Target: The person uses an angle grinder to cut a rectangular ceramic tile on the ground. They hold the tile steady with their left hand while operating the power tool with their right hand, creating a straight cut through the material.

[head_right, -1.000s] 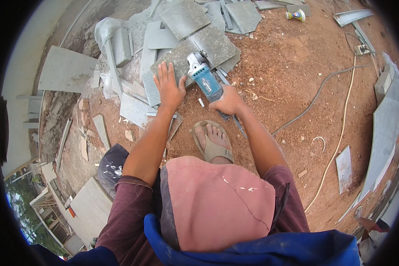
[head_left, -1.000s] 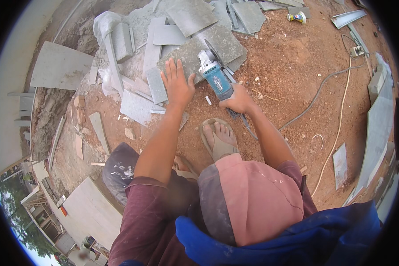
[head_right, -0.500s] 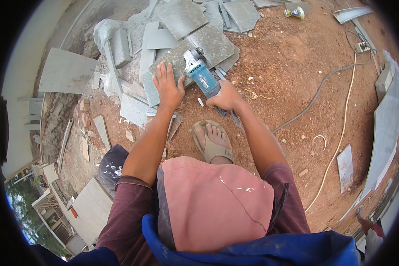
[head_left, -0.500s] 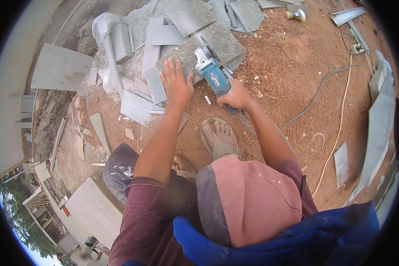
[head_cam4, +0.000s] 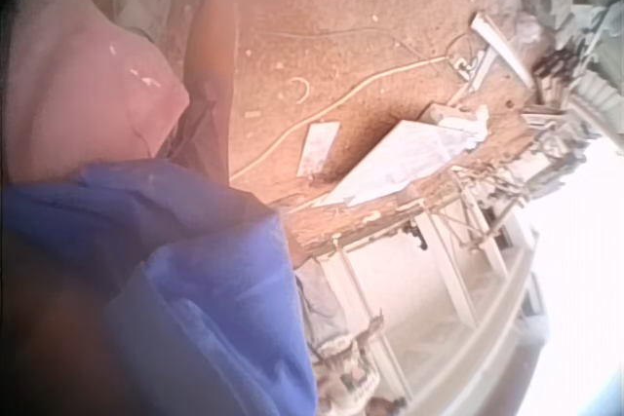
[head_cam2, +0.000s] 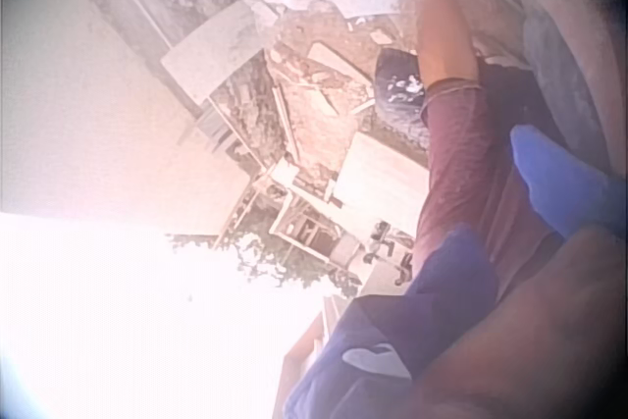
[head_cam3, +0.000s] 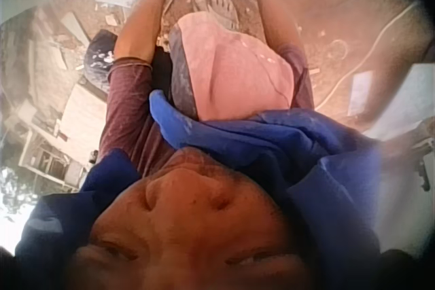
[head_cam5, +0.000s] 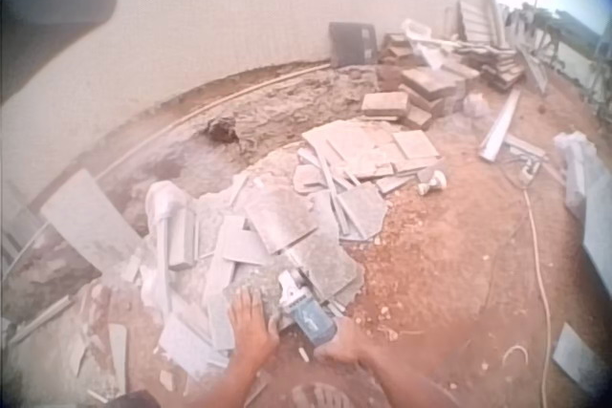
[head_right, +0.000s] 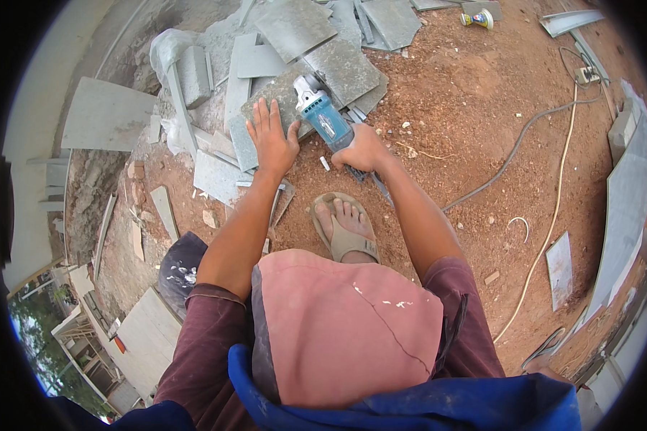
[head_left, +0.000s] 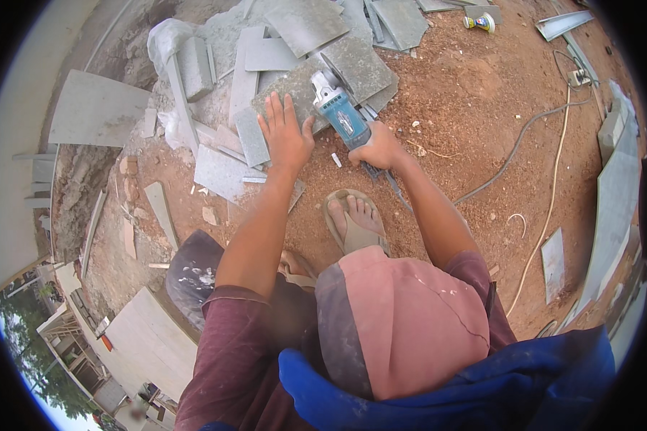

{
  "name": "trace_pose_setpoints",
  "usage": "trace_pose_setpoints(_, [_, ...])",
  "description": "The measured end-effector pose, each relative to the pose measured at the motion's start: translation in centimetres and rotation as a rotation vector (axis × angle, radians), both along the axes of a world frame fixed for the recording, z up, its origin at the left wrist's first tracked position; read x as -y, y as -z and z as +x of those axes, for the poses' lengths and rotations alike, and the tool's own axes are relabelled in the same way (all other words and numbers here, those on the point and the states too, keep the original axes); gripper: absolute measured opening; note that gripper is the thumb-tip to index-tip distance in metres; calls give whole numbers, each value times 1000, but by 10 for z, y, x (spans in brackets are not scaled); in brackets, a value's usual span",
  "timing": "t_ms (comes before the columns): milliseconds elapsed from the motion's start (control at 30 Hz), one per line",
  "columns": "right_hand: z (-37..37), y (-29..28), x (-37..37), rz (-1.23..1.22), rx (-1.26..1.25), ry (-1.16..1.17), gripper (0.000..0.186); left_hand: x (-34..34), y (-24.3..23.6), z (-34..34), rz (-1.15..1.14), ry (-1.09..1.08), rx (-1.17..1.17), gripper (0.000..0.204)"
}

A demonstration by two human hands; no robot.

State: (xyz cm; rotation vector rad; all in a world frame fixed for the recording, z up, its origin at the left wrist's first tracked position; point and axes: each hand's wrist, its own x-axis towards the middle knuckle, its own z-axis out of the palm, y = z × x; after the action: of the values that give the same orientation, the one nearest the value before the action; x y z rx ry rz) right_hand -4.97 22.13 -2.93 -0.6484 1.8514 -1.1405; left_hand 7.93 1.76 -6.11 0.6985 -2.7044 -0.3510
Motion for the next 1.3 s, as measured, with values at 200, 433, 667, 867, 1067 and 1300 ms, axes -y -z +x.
trace_pose_setpoints(200, [-3,0,2,35,-35,-26,50,0,-1,0,7,-6,8,74])
trace_pose_setpoints(433, [-6,-5,5,49,-17,-16,45,0,0,0,-1,-7,7,74])
trace_pose_setpoints(667, [-8,2,7,58,-30,3,44,-1,0,-1,-10,-7,17,75])
trace_pose_setpoints(867, [-8,-2,10,31,37,4,44,0,1,0,-14,-11,22,75])
trace_pose_setpoints(1067, [-10,-6,11,15,29,-1,46,-1,1,-1,-11,-12,25,75])
trace_pose_setpoints(1300, [-13,-5,13,47,9,-8,39,-2,0,-1,-12,-11,21,74])
